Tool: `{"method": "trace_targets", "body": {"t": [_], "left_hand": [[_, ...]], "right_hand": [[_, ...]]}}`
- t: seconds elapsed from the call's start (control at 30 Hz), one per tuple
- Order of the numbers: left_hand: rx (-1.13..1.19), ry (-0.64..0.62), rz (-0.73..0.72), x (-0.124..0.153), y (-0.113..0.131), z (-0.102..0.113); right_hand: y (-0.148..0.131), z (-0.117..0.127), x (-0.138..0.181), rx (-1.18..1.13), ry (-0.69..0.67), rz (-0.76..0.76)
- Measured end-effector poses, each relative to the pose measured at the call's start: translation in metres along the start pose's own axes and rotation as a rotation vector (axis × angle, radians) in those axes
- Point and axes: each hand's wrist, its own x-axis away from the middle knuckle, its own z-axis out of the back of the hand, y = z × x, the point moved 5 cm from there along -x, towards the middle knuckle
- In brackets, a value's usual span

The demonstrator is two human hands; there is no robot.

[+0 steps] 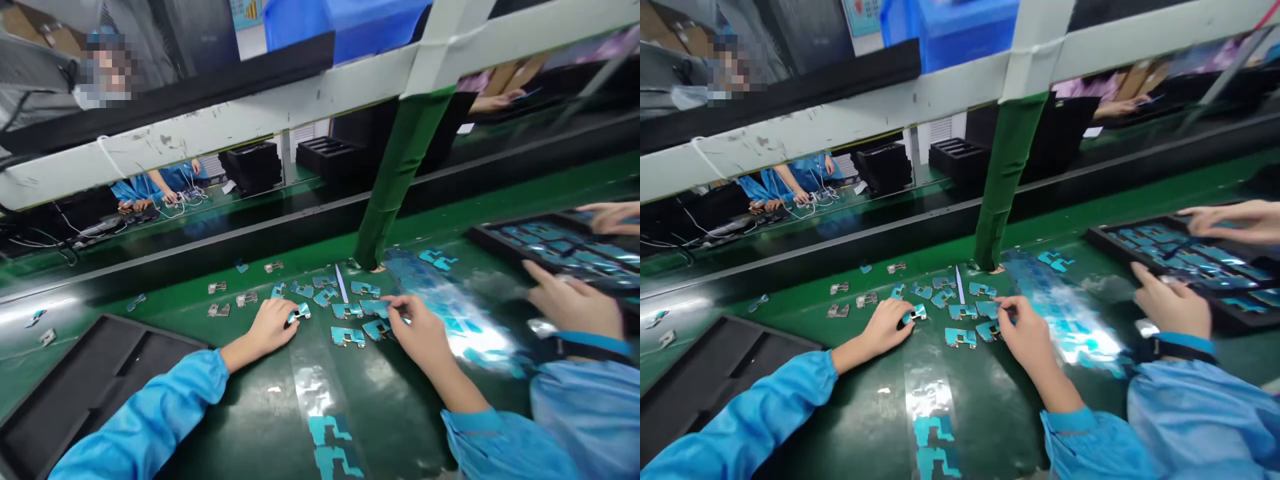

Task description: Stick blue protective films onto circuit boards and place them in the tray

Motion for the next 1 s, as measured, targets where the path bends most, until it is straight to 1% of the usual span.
{"method": "trace_targets", "body": {"t": [0.1,0.17,0.2,0.3,0.33,0.37,0.4,0.43,0.53,0.6,0.63,0.67,0.73,0.83,0.93,1.0], "left_hand": [[-0.013,0.001,-0.074,-0.022,0.007,0.0],[-0.021,0.008,-0.105,-0.026,0.023,0.001],[-0.021,-0.007,-0.133,-0.025,0.034,0.0],[-0.013,-0.147,-0.29,-0.019,0.072,-0.01],[-0.006,-0.191,-0.318,-0.018,0.078,-0.012],[-0.001,-0.209,-0.303,-0.02,0.078,-0.012],[-0.001,-0.197,-0.244,-0.025,0.07,-0.008],[-0.007,-0.162,-0.151,-0.032,0.055,-0.002],[-0.061,-0.043,0.144,-0.049,-0.013,0.028],[-0.097,-0.003,0.244,-0.055,-0.053,0.047],[-0.106,0.007,0.264,-0.056,-0.067,0.053],[-0.106,0.008,0.262,-0.056,-0.075,0.057],[-0.09,-0.008,0.221,-0.054,-0.08,0.058],[-0.058,-0.035,0.167,-0.049,-0.073,0.051],[-0.013,-0.087,0.144,-0.045,-0.073,0.05],[0.019,-0.154,0.132,-0.041,-0.083,0.056]], "right_hand": [[-0.002,0.003,-0.004,0.014,0.04,0.026],[-0.004,0.007,-0.004,0.013,0.061,0.039],[-0.005,0.009,-0.003,0.007,0.067,0.041],[-0.006,0.011,-0.001,-0.039,0.057,0.035],[-0.007,0.011,0.0,-0.06,0.047,0.032],[-0.007,0.011,0.001,-0.081,0.038,0.032],[-0.008,0.011,0.002,-0.095,0.032,0.033],[-0.009,0.011,0.003,-0.119,0.034,0.03],[-0.01,0.012,0.004,-0.29,0.033,-0.043],[-0.012,0.012,0.001,-0.421,0.01,-0.152],[-0.015,0.011,-0.001,-0.466,-0.009,-0.211],[-0.019,0.01,-0.005,-0.493,-0.027,-0.261],[-0.031,0.008,-0.017,-0.555,-0.055,-0.322],[-0.057,-0.005,-0.042,-0.723,-0.104,-0.297],[-0.075,-0.029,-0.059,-0.899,-0.183,-0.287],[-0.076,-0.047,-0.058,-0.951,-0.236,-0.35]]}}
